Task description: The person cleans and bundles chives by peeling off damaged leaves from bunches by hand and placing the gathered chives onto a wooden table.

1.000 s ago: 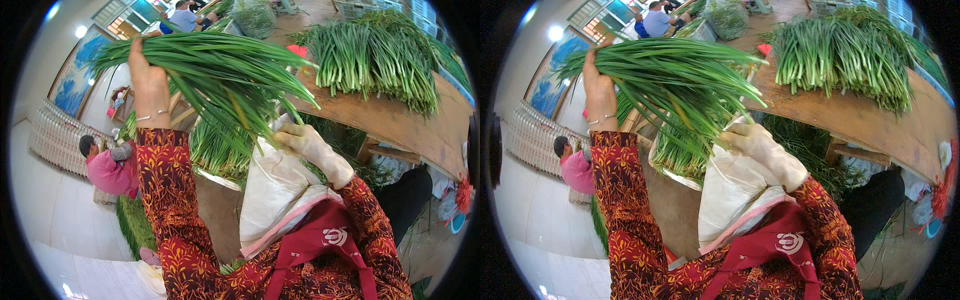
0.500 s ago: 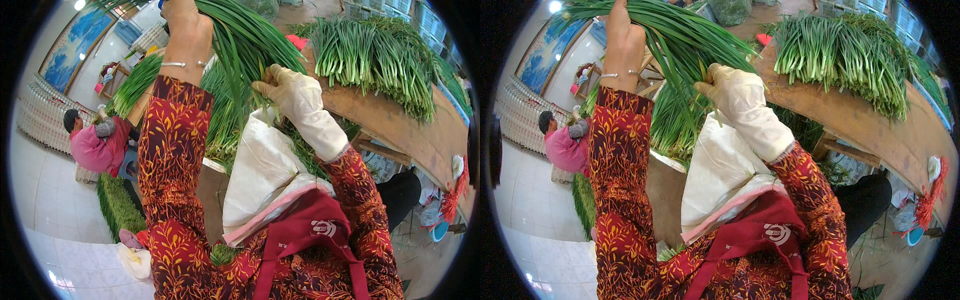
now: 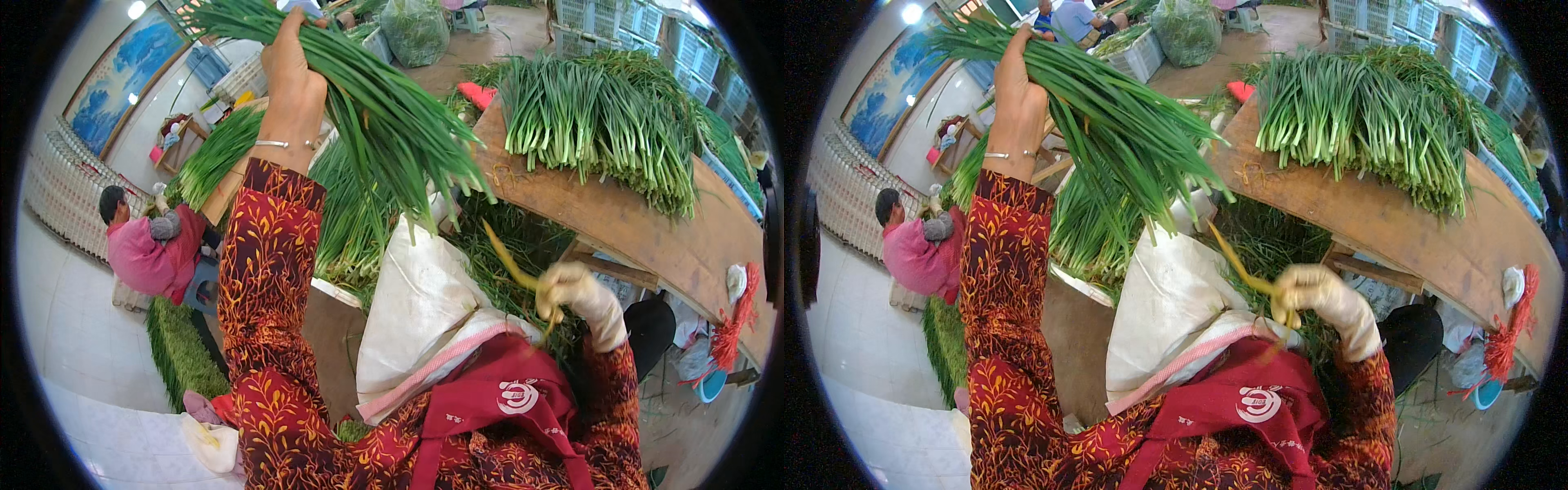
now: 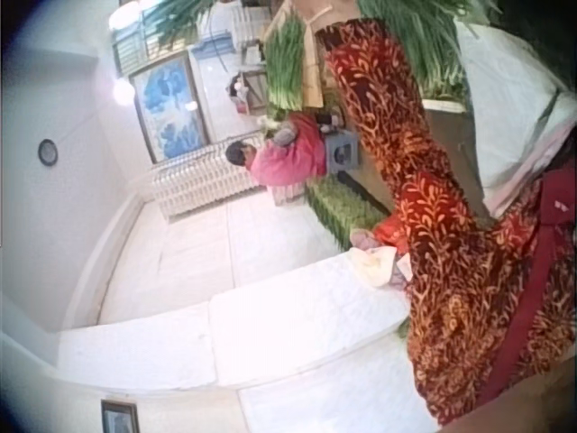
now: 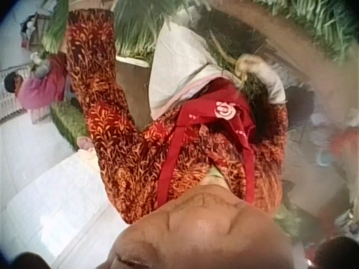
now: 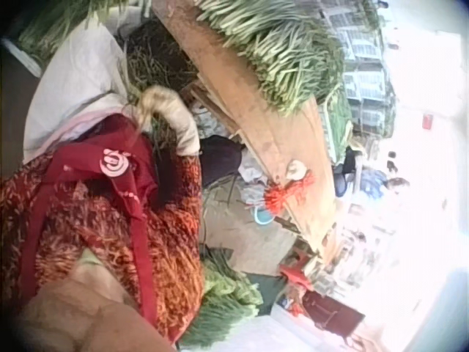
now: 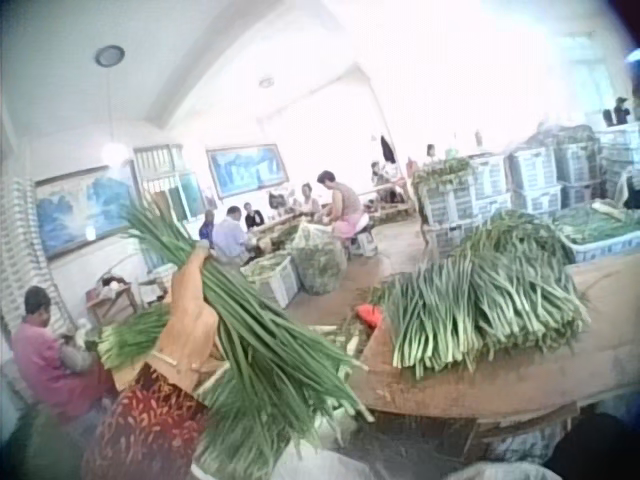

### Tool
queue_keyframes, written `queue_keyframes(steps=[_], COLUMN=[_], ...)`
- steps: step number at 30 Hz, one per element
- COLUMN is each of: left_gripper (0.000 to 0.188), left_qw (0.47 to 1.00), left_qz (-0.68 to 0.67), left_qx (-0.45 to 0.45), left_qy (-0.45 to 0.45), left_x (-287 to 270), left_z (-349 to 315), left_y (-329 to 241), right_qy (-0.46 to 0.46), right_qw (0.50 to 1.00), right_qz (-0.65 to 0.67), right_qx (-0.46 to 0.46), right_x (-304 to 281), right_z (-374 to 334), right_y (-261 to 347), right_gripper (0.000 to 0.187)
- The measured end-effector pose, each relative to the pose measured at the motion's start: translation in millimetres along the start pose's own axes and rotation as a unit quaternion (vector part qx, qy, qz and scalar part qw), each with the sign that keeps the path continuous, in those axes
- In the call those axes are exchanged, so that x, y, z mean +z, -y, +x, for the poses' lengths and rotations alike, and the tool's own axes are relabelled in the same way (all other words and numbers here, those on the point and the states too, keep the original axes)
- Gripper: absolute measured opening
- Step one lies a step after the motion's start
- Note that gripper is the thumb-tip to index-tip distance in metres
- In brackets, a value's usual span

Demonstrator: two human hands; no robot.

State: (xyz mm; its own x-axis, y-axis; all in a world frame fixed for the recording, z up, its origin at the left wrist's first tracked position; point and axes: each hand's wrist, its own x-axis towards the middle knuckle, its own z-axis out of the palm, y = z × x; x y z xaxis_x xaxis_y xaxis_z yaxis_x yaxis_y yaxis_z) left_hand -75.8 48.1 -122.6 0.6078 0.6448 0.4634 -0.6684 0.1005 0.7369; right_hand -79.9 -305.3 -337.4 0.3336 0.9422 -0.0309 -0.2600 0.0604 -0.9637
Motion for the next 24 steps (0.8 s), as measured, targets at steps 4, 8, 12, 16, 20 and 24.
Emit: queue_keyframes(steps=[4,8,12,16,20,24], left_gripper=[0.009,0.014,0.023,0.025,0.042,0.058], left_qw=[1.0,0.997,0.996,0.997,0.983,0.916], left_qz=[-0.016,0.019,0.026,0.052,0.103,0.246], left_qx=[0.027,0.067,0.083,0.039,0.049,0.044], left_qy=[-0.003,-0.02,-0.021,0.032,0.144,0.314], left_x=[5.1,17.6,78.0,91.6,112.3,128.4], left_z=[1.9,-8.7,-25.0,-48.4,-84.6,-111.2], left_y=[4.0,5.4,22.1,15.4,4.9,6.6], right_qy=[-0.086,-0.298,-0.349,-0.468,-0.455,-0.391], right_qw=[0.891,0.816,0.779,0.629,0.682,0.822], right_qz=[-0.394,-0.49,-0.38,-0.429,-0.355,-0.233], right_qx=[0.21,-0.069,-0.357,-0.449,-0.449,-0.341], right_x=[-14.1,31.3,58.6,73.6,67.3,42.5], right_z=[-7.4,53.7,111.9,162.8,147.5,101.0], right_y=[-24.4,52.2,123.5,151.1,161.8,166.6], right_gripper=[0.04,0.066,0.076,0.073,0.074,0.064])
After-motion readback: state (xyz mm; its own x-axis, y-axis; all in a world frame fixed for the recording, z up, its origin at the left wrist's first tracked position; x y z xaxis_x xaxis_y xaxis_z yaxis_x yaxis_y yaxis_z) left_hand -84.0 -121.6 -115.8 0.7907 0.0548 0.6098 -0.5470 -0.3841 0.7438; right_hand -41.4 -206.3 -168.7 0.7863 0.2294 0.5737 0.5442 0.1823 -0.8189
